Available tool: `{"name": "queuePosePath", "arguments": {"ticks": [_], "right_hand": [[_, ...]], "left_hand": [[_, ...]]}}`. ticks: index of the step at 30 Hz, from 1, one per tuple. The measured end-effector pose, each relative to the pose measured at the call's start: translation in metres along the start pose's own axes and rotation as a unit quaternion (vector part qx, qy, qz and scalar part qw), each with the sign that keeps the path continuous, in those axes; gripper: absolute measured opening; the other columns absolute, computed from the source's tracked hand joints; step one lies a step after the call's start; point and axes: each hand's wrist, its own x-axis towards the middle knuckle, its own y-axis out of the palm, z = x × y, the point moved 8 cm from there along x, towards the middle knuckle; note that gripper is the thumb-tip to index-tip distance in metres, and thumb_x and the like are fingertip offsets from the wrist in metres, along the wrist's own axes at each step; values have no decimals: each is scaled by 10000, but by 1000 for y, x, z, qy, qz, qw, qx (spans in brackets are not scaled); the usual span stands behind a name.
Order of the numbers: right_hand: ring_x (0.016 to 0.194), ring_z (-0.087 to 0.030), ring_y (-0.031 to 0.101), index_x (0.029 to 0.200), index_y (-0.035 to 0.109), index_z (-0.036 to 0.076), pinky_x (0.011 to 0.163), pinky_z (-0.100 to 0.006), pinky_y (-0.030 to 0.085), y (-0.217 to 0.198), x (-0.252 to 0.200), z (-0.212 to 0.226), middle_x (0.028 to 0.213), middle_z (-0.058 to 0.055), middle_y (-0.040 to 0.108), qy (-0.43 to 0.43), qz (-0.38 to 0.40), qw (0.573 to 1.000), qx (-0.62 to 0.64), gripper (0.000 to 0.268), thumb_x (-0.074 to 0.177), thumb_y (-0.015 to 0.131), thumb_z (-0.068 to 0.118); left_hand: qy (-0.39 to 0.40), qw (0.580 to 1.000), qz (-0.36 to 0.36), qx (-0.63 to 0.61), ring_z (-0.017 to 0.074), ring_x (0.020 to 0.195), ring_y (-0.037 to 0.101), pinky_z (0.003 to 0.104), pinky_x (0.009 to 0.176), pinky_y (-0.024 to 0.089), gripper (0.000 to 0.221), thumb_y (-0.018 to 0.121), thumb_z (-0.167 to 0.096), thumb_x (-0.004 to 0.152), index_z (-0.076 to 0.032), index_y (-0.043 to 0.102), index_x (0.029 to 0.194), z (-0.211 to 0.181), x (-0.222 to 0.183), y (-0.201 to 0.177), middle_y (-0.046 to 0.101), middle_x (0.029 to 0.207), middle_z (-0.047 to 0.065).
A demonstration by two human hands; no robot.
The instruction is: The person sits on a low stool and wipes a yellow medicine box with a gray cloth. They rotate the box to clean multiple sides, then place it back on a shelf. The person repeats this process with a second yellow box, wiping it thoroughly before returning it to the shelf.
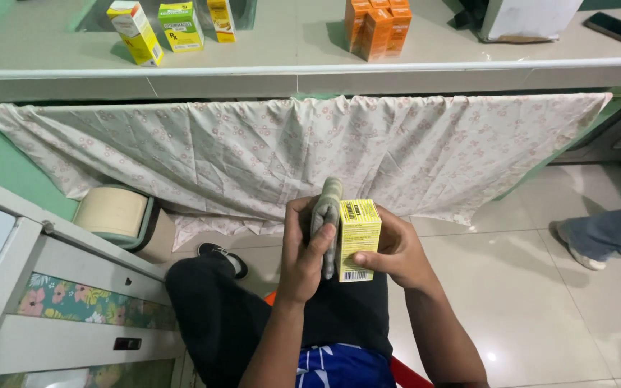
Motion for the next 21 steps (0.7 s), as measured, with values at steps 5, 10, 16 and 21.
{"name": "queuePosePath", "arguments": {"ticks": [5, 10, 16, 21], "right_hand": [[961, -205, 653, 1224, 648, -62, 774, -362, 609, -5, 4, 1, 1024, -131, 642, -6, -24, 999, -30, 571, 706, 887, -41], [938, -186, 646, 1260, 645, -56, 761, -370, 621, -14, 7, -15, 1024, -113, 673, 53, -18, 998, -32, 581, 718, 855, -45], [939, -206, 651, 1278, 658, -22, 734, -384, 624, -13, 8, -29, 1024, -127, 707, 88, 14, 995, -42, 607, 710, 869, -37], [979, -231, 631, 1298, 659, -19, 769, -428, 625, -10, 14, -22, 1064, -150, 707, 87, -9, 992, -93, 618, 718, 871, -7]], "left_hand": [[-44, 998, 14, 31, 196, 1165, 488, 364, 1053, 389, 428, 515, -229, 1008, -11, 410, 1362, 17, -1, 0, 518, 1313, 120], [-2, 1000, 11, 23, 126, 933, 445, 302, 801, 434, 334, 562, -209, 1041, -16, 441, 1286, 19, -5, 0, 465, 997, 57], [-10, 1000, 5, -10, 87, 765, 531, 255, 665, 504, 339, 602, -177, 1014, -39, 423, 1267, 43, -3, -19, 491, 947, 50], [-18, 999, 14, -22, 132, 761, 577, 302, 677, 535, 399, 668, -165, 968, -29, 426, 1254, 38, -3, -19, 533, 958, 85]]}}
